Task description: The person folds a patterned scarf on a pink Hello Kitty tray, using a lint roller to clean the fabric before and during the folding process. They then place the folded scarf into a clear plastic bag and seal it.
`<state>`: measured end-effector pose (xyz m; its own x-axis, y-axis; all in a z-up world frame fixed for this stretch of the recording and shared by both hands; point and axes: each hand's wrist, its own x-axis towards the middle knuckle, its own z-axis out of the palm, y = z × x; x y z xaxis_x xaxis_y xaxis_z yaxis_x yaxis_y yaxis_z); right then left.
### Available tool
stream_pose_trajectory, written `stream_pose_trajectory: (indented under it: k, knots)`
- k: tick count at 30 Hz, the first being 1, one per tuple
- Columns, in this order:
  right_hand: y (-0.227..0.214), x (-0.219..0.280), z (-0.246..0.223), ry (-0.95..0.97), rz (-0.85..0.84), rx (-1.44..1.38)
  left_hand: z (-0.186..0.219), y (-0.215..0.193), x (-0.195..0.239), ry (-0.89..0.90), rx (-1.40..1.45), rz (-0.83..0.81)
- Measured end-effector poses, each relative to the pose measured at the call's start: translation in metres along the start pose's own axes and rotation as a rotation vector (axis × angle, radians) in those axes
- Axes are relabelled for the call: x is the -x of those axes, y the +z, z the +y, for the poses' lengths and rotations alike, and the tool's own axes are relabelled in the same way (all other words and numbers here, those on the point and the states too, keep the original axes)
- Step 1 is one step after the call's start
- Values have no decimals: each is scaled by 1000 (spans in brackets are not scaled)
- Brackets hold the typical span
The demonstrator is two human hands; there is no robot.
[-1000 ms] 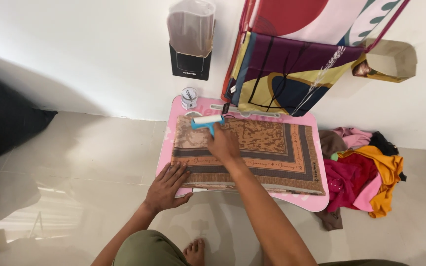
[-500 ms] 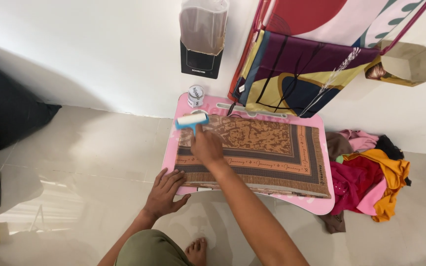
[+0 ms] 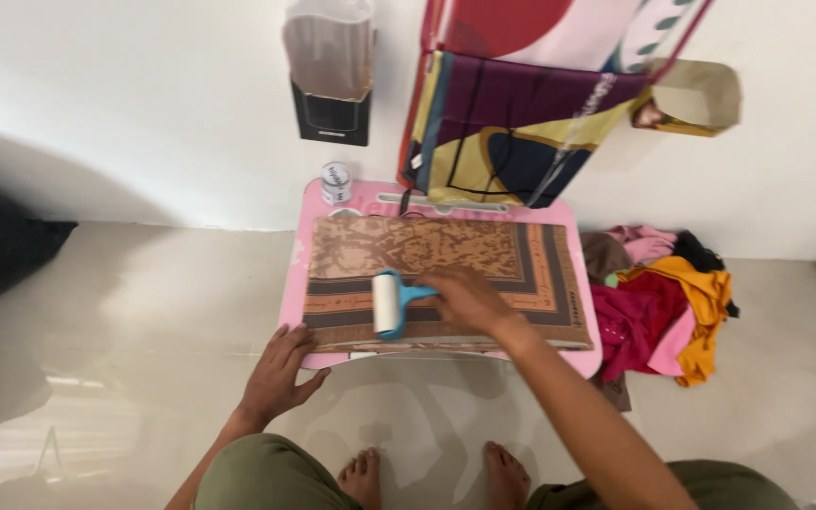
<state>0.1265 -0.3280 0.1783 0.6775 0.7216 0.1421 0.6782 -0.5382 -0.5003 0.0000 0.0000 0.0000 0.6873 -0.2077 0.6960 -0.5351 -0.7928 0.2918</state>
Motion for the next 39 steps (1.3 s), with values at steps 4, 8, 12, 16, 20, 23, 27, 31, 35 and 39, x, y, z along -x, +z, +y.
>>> stream_pose_trajectory:
  k: [4,8,12,16,20,23,27,31,35,39]
  knots:
    - [-46,61,69,404,-180,263,1,-2,-4,0,-9,-100]
    - [-92,136,94,625,-148,313,9,-2,2,24,-73,-121]
    - [-103,191,131,697,-70,331,9,-3,-1,9,-90,-126]
    - [-103,199,115,827,-52,263,10,0,1,42,-106,-94]
    - [-101,204,106,856,22,122,10,5,4,2,-120,-122]
    - [-106,208,97,883,115,51,8,12,13,-11,-128,-113]
    - [-132,207,89,781,495,-34,5,20,18,-38,-158,-95]
    - [-178,175,73,556,844,-37,-3,28,24,-12,-174,-70]
    - [-211,132,96,408,1102,148,-15,38,35,-42,-190,-101]
    - [-222,94,123,474,1144,198,-18,40,39,-26,-220,-127]
